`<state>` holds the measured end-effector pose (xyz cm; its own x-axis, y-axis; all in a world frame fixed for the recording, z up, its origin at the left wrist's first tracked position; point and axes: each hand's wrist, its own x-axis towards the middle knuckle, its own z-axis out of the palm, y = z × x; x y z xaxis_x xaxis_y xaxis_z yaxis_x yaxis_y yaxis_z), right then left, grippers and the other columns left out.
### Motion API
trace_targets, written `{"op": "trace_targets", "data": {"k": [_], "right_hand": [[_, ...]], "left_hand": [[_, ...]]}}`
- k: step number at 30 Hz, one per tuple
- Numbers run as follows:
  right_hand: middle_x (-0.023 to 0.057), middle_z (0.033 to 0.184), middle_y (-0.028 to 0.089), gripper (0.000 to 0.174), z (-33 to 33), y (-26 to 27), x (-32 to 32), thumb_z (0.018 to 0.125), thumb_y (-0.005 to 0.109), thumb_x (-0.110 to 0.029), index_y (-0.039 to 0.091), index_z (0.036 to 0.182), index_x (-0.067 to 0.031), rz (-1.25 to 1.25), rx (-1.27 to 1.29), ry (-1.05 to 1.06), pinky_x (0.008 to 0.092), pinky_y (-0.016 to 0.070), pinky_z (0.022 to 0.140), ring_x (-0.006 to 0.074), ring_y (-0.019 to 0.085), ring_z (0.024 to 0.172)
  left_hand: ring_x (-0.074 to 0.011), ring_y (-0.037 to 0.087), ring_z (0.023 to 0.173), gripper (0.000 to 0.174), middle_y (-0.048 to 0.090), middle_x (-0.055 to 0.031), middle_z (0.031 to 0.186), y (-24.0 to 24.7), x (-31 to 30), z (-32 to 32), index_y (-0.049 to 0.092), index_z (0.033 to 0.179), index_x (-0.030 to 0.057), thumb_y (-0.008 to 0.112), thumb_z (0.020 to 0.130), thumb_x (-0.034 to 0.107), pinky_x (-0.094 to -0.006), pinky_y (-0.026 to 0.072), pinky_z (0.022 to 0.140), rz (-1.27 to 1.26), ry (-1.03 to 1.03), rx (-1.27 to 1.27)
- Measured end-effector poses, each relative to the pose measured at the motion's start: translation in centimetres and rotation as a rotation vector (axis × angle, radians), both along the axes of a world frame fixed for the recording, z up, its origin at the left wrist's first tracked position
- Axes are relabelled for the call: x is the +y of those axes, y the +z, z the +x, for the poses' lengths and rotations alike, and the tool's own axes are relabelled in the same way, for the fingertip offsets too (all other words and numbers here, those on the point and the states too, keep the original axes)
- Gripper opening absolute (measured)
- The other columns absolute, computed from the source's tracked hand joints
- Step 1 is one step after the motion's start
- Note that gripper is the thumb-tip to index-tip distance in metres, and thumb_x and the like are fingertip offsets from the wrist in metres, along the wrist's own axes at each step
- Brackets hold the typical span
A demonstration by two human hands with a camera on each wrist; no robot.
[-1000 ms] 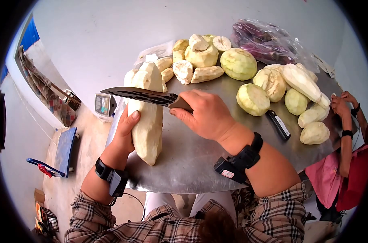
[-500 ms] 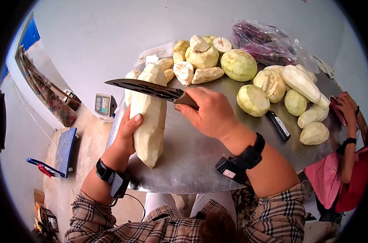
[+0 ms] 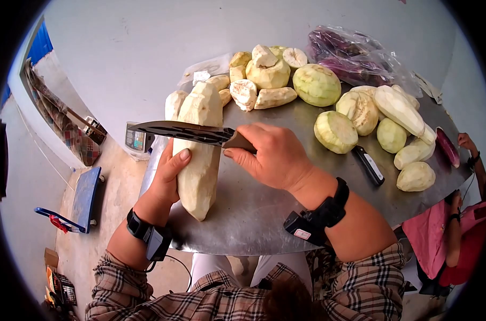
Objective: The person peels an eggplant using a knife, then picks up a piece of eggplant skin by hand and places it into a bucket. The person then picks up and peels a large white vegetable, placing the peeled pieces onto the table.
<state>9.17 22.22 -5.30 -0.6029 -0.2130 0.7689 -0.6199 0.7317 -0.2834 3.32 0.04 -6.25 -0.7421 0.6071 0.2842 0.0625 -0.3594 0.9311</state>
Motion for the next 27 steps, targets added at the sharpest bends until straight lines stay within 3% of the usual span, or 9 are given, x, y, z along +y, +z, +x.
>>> {"op": "trace_targets", "data": {"k": [5, 8, 17, 27], "right_hand": [[0.0145, 0.083, 0.064, 0.033, 0.2, 0.1, 0.3, 0.081, 0.075, -0.020, 0.063, 0.103, 0.0020, 0.041, -0.001, -0.025, 0.0365, 0.0497, 0.063, 0.0316, 0.063, 0.072], [0.0117, 0.078, 0.064, 0.031, -0.2, -0.1, 0.2, 0.080, 0.075, -0.030, 0.063, 0.093, -0.0043, 0.009, 0.078, -0.050, 0.0393, 0.0507, 0.059, 0.0323, 0.064, 0.070], [0.0107, 0.078, 0.063, 0.033, -0.4, -0.1, 0.6, 0.079, 0.076, -0.030, 0.064, 0.096, -0.0048, 0.034, 0.080, -0.093, 0.0384, 0.0508, 0.059, 0.0314, 0.063, 0.069], [0.0157, 0.081, 0.065, 0.030, -1.0, 0.1, 1.7, 0.083, 0.073, -0.026, 0.064, 0.096, -0.0008, -0.067, 0.074, -0.143, 0.0384, 0.0505, 0.061, 0.0340, 0.064, 0.071]], "left_hand": [[-0.0213, 0.056, 0.109, 0.071, 0.055, -0.0120, 0.123, -0.1, -0.1, -0.1, 0.037, 0.138, 0.0037, 0.071, 0.084, 0.036, -0.0358, 0.0493, 0.089, 0.004, -0.020, -0.012], [-0.0215, 0.056, 0.108, 0.071, 0.055, -0.0123, 0.123, -0.3, -0.1, -0.2, 0.037, 0.138, 0.0039, 0.070, 0.085, 0.035, -0.0359, 0.0500, 0.088, 0.001, -0.029, -0.023], [-0.0235, 0.059, 0.106, 0.068, 0.056, -0.0135, 0.123, -0.3, -0.2, -0.2, 0.036, 0.140, 0.0047, 0.069, 0.086, 0.031, -0.0372, 0.0517, 0.086, 0.024, -0.080, -0.075], [-0.0248, 0.058, 0.109, 0.079, 0.053, -0.0149, 0.127, -0.4, -0.3, -0.3, 0.033, 0.143, 0.0046, 0.073, 0.082, 0.034, -0.0385, 0.0510, 0.088, 0.003, -0.116, -0.134]]}}
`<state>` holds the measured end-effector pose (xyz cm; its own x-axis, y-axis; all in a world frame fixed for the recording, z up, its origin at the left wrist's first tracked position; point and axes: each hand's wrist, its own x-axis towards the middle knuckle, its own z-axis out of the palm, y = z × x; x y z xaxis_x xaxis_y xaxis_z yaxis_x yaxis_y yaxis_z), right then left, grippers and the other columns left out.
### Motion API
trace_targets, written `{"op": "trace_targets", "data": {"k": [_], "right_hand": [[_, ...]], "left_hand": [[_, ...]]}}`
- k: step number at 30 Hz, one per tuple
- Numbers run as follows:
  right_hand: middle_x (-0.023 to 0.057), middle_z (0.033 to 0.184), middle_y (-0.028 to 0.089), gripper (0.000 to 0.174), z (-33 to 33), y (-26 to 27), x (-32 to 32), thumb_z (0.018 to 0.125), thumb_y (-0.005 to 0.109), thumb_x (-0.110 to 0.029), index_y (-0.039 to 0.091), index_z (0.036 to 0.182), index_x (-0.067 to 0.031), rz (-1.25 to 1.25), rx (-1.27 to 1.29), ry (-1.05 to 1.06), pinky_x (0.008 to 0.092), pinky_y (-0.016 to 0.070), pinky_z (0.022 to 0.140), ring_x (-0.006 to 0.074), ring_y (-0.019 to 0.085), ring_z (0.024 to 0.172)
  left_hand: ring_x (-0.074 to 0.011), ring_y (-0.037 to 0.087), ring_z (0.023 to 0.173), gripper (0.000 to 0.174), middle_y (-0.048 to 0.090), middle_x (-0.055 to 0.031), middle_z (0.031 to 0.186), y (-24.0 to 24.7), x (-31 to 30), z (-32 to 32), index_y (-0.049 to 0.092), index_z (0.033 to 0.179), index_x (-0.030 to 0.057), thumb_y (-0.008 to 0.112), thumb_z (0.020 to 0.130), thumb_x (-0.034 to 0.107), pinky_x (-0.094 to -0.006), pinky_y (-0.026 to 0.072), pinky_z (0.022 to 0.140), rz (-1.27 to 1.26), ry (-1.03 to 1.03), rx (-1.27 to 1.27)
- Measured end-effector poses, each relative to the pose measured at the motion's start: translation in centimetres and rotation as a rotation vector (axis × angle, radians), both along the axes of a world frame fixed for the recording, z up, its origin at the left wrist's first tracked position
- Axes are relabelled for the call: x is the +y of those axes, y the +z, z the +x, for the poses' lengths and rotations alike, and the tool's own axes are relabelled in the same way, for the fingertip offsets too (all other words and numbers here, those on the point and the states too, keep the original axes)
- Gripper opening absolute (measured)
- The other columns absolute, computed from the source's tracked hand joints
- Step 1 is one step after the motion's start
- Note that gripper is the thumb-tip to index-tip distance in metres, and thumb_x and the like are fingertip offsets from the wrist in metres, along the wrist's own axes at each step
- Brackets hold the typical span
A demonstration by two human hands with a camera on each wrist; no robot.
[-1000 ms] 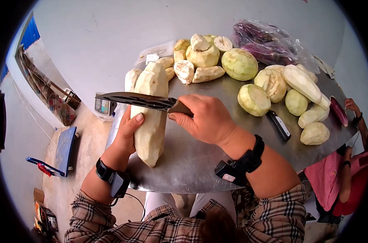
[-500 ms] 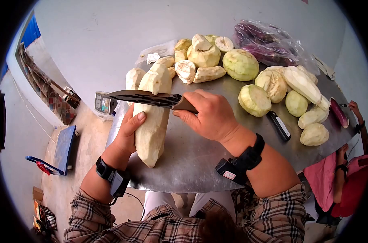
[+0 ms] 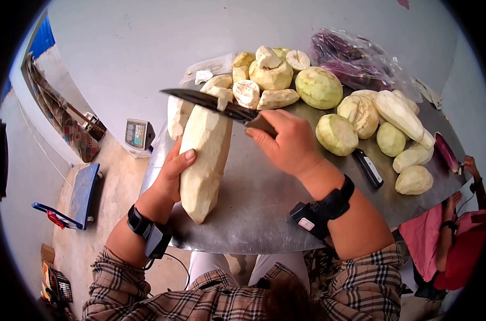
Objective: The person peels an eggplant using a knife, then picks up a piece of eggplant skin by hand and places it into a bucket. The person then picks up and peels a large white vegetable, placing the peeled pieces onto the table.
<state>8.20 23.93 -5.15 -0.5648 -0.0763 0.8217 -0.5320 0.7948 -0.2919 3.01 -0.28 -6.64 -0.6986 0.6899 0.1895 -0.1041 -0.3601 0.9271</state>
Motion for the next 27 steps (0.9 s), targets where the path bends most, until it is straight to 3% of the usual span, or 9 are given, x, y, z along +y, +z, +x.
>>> {"op": "trace_targets", "data": {"k": [2, 3, 6, 9, 12, 22, 27], "right_hand": [[0.0172, 0.082, 0.066, 0.030, -0.4, 0.4, 0.9, 0.084, 0.073, -0.025, 0.065, 0.097, 0.0007, -0.067, 0.007, -0.020, 0.0378, 0.0504, 0.062, 0.0339, 0.064, 0.071], [0.0132, 0.079, 0.064, 0.031, 0.1, 0.8, 1.2, 0.087, 0.071, -0.018, 0.061, 0.103, 0.0069, -0.087, -0.077, -0.009, 0.0304, 0.0486, 0.063, 0.0212, 0.060, 0.066], [0.0122, 0.080, 0.064, 0.030, 0.5, 0.9, 1.0, 0.087, 0.070, -0.018, 0.061, 0.103, 0.0062, -0.113, -0.079, 0.030, 0.0309, 0.0485, 0.064, 0.0216, 0.059, 0.067], [0.0160, 0.081, 0.065, 0.030, 0.8, 0.7, -0.3, 0.084, 0.073, -0.024, 0.064, 0.098, 0.0008, -0.037, -0.003, 0.144, 0.0360, 0.0501, 0.063, 0.0315, 0.063, 0.071], [0.0149, 0.080, 0.064, 0.029, 1.1, 0.5, -1.3, 0.084, 0.073, -0.025, 0.064, 0.097, -0.0003, -0.006, -0.083, 0.208, 0.0370, 0.0497, 0.063, 0.0315, 0.062, 0.070], [0.0160, 0.076, 0.063, 0.027, 0.9, 0.2, -1.3, 0.082, 0.074, -0.025, 0.063, 0.090, -0.0012, 0.036, -0.073, 0.150, 0.0395, 0.0483, 0.061, 0.0344, 0.061, 0.069], [0.0178, 0.077, 0.063, 0.027, 0.3, 0.0, -0.7, 0.084, 0.073, -0.024, 0.063, 0.091, 0.0005, -0.057, -0.032, 0.071, 0.0391, 0.0482, 0.060, 0.0353, 0.061, 0.068]], "left_hand": [[-0.0248, 0.057, 0.109, 0.082, 0.053, -0.0147, 0.127, -0.1, 0.0, 0.0, 0.032, 0.144, 0.0046, 0.074, 0.080, 0.035, -0.0389, 0.0507, 0.089, 0.000, -0.011, 0.009], [-0.0248, 0.057, 0.109, 0.084, 0.053, -0.0146, 0.127, 0.0, 0.0, -0.1, 0.032, 0.145, 0.0045, 0.075, 0.080, 0.035, -0.0390, 0.0505, 0.089, 0.005, -0.019, 0.019], [-0.0245, 0.057, 0.109, 0.084, 0.053, -0.0145, 0.127, 0.1, 0.0, 0.1, 0.032, 0.145, 0.0042, 0.075, 0.079, 0.036, -0.0388, 0.0504, 0.089, 0.007, -0.027, 0.018], [-0.0243, 0.057, 0.109, 0.082, 0.053, -0.0145, 0.126, 0.1, 0.0, 0.0, 0.034, 0.143, 0.0043, 0.075, 0.080, 0.036, -0.0386, 0.0505, 0.088, 0.002, -0.010, -0.003], [-0.0242, 0.057, 0.108, 0.077, 0.054, -0.0143, 0.124, 0.1, 0.1, 0.0, 0.036, 0.141, 0.0046, 0.074, 0.081, 0.035, -0.0382, 0.0509, 0.087, 0.006, -0.008, 0.004], [-0.0239, 0.059, 0.105, 0.072, 0.056, -0.0137, 0.121, 0.6, 0.3, 0.5, 0.038, 0.139, 0.0045, 0.072, 0.083, 0.034, -0.0370, 0.0520, 0.085, -0.008, 0.010, 0.066], [-0.0239, 0.059, 0.106, 0.077, 0.055, -0.0141, 0.124, 0.4, 0.1, 0.4, 0.034, 0.143, 0.0038, 0.072, 0.082, 0.033, -0.0371, 0.0519, 0.086, -0.016, 0.002, 0.050]]}}
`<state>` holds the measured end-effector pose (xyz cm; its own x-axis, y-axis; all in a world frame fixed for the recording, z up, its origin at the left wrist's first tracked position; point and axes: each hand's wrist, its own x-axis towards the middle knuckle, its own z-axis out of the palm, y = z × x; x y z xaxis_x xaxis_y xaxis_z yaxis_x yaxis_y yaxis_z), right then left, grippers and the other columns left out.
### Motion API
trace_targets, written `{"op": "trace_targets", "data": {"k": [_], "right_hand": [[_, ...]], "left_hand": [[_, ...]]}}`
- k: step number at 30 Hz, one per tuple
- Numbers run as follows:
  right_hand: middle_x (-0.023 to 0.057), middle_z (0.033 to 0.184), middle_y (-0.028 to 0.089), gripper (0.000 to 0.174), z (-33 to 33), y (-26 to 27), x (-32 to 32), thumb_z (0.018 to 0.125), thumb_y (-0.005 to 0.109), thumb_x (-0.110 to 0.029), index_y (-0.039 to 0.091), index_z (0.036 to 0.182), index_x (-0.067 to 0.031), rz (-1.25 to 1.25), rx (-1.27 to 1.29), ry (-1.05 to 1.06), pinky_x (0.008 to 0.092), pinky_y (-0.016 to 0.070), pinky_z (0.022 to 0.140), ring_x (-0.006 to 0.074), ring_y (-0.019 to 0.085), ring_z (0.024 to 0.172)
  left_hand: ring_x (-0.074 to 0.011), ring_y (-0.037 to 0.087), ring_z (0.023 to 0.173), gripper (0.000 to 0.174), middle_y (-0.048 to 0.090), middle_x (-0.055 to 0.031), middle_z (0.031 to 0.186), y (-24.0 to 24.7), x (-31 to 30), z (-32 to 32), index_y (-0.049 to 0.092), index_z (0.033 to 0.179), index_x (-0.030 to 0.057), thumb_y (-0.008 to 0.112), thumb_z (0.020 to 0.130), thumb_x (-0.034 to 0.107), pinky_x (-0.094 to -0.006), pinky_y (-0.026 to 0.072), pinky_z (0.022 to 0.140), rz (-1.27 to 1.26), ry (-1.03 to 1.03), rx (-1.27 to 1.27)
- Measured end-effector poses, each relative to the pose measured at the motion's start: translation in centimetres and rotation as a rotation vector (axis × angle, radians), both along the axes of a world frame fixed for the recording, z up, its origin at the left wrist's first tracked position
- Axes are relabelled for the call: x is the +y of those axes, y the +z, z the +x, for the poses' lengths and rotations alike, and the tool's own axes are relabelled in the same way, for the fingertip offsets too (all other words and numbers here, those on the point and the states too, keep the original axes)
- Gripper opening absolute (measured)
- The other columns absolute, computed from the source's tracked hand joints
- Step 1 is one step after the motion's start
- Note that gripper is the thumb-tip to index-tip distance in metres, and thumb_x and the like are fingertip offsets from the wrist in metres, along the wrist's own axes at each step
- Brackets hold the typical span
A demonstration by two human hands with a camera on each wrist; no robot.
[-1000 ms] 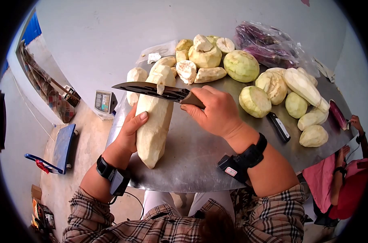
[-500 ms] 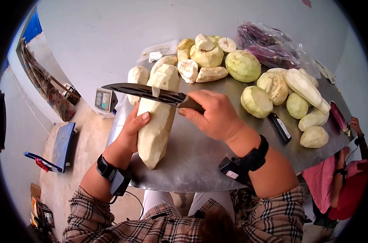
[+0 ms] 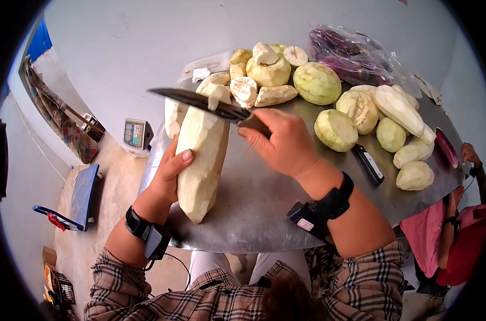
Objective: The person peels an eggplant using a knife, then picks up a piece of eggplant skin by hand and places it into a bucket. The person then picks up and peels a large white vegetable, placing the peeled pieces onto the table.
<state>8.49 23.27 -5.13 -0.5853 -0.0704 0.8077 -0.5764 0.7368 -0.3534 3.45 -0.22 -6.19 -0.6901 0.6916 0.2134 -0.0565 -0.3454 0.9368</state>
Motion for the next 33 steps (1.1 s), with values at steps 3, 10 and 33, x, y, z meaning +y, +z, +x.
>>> {"op": "trace_targets", "data": {"k": [3, 10, 33], "right_hand": [[0.0186, 0.078, 0.064, 0.028, -0.2, 0.5, 1.2, 0.085, 0.072, -0.023, 0.063, 0.093, 0.0020, -0.070, -0.060, -0.042, 0.0378, 0.0485, 0.060, 0.0342, 0.062, 0.067], [0.0165, 0.076, 0.063, 0.028, 0.9, 0.8, -0.6, 0.085, 0.072, -0.025, 0.064, 0.091, 0.0010, 0.030, -0.076, 0.150, 0.0373, 0.0486, 0.062, 0.0324, 0.061, 0.068], [0.0158, 0.082, 0.066, 0.029, -0.2, -0.2, 0.3, 0.081, 0.075, -0.026, 0.065, 0.095, -0.0026, 0.079, 0.008, 0.009, 0.0384, 0.0499, 0.061, 0.0345, 0.063, 0.072]], "left_hand": [[-0.0241, 0.059, 0.106, 0.081, 0.054, -0.0144, 0.125, 0.0, 0.0, 0.2, 0.033, 0.144, 0.0036, 0.073, 0.081, 0.033, -0.0375, 0.0518, 0.086, 0.004, -0.009, 0.011], [-0.0237, 0.059, 0.105, 0.078, 0.055, -0.0142, 0.123, 0.4, 0.0, 0.2, 0.035, 0.143, 0.0040, 0.073, 0.081, 0.032, -0.0370, 0.0523, 0.086, -0.024, -0.011, -0.011], [-0.0251, 0.060, 0.103, 0.074, 0.056, -0.0155, 0.121, -0.2, 0.0, -0.2, 0.036, 0.140, 0.0034, 0.071, 0.083, 0.035, -0.0378, 0.0530, 0.083, -0.028, -0.017, -0.048]]}}
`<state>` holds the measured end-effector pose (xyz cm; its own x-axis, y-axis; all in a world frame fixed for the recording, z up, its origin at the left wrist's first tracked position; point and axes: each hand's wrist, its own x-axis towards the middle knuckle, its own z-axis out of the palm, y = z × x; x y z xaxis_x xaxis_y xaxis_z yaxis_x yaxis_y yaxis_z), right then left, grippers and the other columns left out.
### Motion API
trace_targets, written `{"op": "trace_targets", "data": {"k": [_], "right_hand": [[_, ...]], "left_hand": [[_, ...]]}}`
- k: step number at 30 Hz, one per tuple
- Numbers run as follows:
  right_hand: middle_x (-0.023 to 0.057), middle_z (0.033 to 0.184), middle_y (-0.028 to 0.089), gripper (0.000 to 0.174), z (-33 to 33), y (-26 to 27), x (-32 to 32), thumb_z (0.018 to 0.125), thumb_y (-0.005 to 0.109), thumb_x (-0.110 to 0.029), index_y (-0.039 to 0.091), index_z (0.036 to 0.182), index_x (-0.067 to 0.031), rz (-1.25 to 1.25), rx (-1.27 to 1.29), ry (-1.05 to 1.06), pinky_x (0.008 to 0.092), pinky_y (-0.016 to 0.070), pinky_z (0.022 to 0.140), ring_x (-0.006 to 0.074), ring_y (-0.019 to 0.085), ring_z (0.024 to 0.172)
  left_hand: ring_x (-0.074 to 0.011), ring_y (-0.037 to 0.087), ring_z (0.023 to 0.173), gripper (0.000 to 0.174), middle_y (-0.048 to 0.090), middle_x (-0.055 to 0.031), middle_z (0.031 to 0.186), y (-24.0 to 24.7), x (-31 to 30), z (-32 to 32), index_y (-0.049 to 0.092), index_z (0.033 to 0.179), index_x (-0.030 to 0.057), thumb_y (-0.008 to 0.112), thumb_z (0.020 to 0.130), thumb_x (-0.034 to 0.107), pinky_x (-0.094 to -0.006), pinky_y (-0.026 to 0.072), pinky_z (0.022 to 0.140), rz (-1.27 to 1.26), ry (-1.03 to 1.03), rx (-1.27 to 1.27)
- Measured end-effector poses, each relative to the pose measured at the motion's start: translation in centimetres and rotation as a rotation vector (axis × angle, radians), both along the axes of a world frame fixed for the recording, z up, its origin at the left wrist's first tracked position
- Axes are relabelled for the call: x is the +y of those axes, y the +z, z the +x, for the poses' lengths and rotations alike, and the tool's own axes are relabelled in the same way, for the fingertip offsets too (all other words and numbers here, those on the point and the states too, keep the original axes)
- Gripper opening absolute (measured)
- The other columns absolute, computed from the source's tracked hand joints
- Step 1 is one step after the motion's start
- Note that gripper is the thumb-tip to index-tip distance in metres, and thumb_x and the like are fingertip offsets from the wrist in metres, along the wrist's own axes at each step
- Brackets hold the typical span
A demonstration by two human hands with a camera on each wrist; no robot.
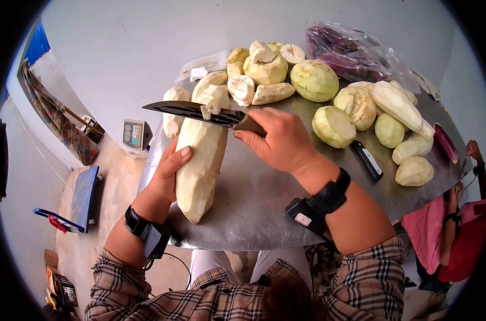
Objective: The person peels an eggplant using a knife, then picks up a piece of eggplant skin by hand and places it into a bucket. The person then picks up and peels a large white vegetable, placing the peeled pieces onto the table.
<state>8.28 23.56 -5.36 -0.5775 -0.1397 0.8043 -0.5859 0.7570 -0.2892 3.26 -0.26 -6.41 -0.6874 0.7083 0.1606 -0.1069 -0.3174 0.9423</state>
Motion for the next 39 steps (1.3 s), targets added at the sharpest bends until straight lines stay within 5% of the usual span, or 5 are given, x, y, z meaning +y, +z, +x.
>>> {"op": "trace_targets", "data": {"k": [3, 11, 14, 28, 39], "right_hand": [[0.0167, 0.081, 0.066, 0.029, -0.2, -0.2, 0.1, 0.083, 0.073, -0.026, 0.065, 0.095, -0.0019, -0.003, 0.038, -0.028, 0.0391, 0.0499, 0.062, 0.0352, 0.063, 0.072], [0.0136, 0.077, 0.064, 0.030, -0.8, 0.4, 2.5, 0.090, 0.069, -0.024, 0.064, 0.099, 0.0033, -0.132, -0.121, -0.188, 0.0306, 0.0469, 0.062, 0.0193, 0.054, 0.064], [0.0193, 0.078, 0.065, 0.031, -0.8, 0.1, 1.9, 0.088, 0.070, -0.028, 0.065, 0.097, 0.0017, -0.136, -0.040, -0.085, 0.0381, 0.0500, 0.063, 0.0338, 0.063, 0.069], [0.0139, 0.081, 0.065, 0.030, 0.1, 0.2, 0.3, 0.083, 0.074, -0.027, 0.064, 0.095, -0.0007, 0.045, -0.110, 0.134, 0.0367, 0.0493, 0.063, 0.0319, 0.062, 0.071], [0.0129, 0.076, 0.062, 0.029, 0.2, 0.1, -0.6, 0.081, 0.074, -0.029, 0.065, 0.090, -0.0033, 0.082, -0.155, 0.185, 0.0374, 0.0483, 0.061, 0.0323, 0.061, 0.068]], "left_hand": [[-0.0252, 0.060, 0.104, 0.076, 0.055, -0.0155, 0.122, -0.3, -0.1, -0.3, 0.035, 0.141, 0.0033, 0.072, 0.082, 0.035, -0.0381, 0.0525, 0.085, 0.004, -0.016, -0.029], [-0.0248, 0.057, 0.110, 0.081, 0.053, -0.0144, 0.127, -0.2, -0.2, -0.1, 0.033, 0.144, 0.0042, 0.073, 0.081, 0.035, -0.0386, 0.0502, 0.089, 0.016, -0.043, 0.017], [-0.0249, 0.057, 0.110, 0.079, 0.053, -0.0146, 0.126, -0.2, -0.2, -0.2, 0.033, 0.144, 0.0044, 0.072, 0.082, 0.035, -0.0387, 0.0504, 0.089, 0.011, -0.029, -0.005], [-0.0282, 0.056, 0.113, 0.065, 0.053, -0.0122, 0.129, -0.5, -0.1, -1.0, 0.035, 0.141, 0.0130, 0.059, 0.081, 0.023, -0.0427, 0.0496, 0.094, 0.153, 0.052, -0.152], [-0.0265, 0.056, 0.113, 0.074, 0.055, -0.0110, 0.124, -0.8, -0.1, -1.5, 0.036, 0.141, 0.0094, 0.065, 0.074, 0.015, -0.0415, 0.0481, 0.097, 0.108, 0.020, -0.135]]}}
